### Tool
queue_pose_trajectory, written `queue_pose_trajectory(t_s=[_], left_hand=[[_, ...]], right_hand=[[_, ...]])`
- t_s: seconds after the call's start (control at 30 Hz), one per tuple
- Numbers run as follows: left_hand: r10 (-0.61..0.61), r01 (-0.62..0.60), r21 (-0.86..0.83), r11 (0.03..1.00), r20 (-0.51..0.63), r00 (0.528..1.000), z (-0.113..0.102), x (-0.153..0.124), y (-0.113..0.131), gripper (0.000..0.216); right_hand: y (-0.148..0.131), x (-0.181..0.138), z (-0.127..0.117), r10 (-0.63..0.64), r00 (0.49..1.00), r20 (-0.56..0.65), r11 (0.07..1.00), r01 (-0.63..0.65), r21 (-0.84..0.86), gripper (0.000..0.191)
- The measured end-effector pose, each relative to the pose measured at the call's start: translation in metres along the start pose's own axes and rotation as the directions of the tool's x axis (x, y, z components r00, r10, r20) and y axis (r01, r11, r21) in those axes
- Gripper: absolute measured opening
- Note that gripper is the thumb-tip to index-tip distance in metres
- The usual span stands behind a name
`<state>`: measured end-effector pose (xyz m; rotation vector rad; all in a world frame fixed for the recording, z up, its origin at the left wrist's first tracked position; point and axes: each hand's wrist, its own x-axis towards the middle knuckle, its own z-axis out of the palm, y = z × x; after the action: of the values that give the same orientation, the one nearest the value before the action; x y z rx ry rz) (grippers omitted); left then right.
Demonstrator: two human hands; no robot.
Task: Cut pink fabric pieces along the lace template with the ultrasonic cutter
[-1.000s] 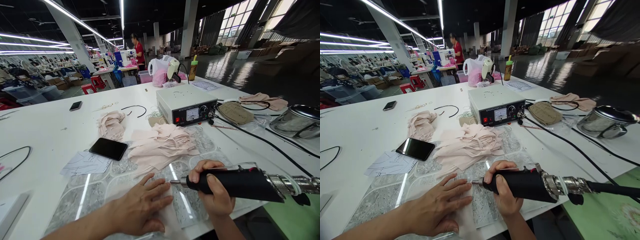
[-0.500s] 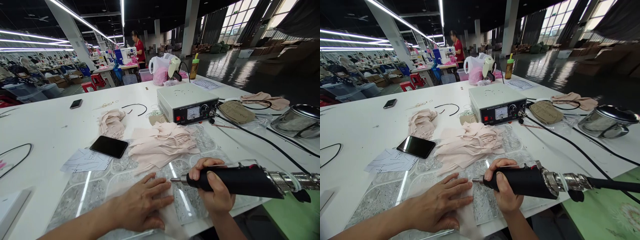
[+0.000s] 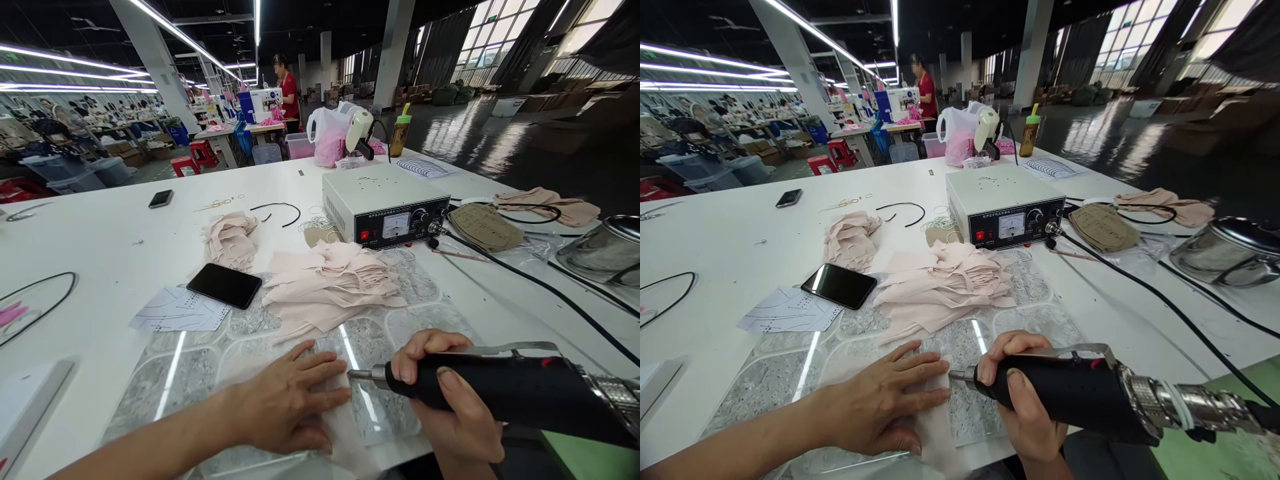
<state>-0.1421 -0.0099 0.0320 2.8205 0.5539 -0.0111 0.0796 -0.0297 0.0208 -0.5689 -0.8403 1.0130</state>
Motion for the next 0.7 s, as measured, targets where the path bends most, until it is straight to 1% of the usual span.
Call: queue_pose_trajectory(t_s=[0.13,0.23,0.3,0.43,0.6,0.7], left_hand=[[-0.006,0.006,0.003,1.0,-0.018,1.0,0.0007,-0.0007,0.0004,0.057],[0.001,-0.001,0.007,1.0,-0.033,0.999,0.0019,-0.0011,0.0,0.057],[0.008,-0.008,0.011,1.0,-0.035,0.999,0.0023,-0.001,-0.0002,0.057],[0.016,-0.016,0.006,1.0,-0.047,0.999,0.0032,-0.0016,-0.0006,0.058],[0.014,-0.014,-0.028,1.0,-0.002,1.0,0.0042,-0.0042,-0.0004,0.065],[0.011,-0.01,-0.048,0.999,0.01,1.0,0.0042,-0.005,-0.0003,0.064]], right_hand=[[0.0017,-0.0002,-0.0011,0.005,1.0,0.009,1.0,-0.005,-0.003,0.009],[0.0013,-0.0001,-0.0016,-0.008,0.998,0.065,0.999,0.011,-0.04,0.006],[0.0008,0.0002,-0.0005,-0.017,0.997,0.078,0.997,0.023,-0.072,0.005],[0.001,0.0005,0.0025,-0.035,0.999,0.036,0.997,0.038,-0.073,0.008],[-0.0013,-0.0019,-0.0021,-0.004,1.0,-0.028,1.0,0.003,-0.022,0.01],[-0.0055,-0.0039,-0.0055,0.006,0.999,-0.046,1.0,-0.006,-0.011,0.01]])
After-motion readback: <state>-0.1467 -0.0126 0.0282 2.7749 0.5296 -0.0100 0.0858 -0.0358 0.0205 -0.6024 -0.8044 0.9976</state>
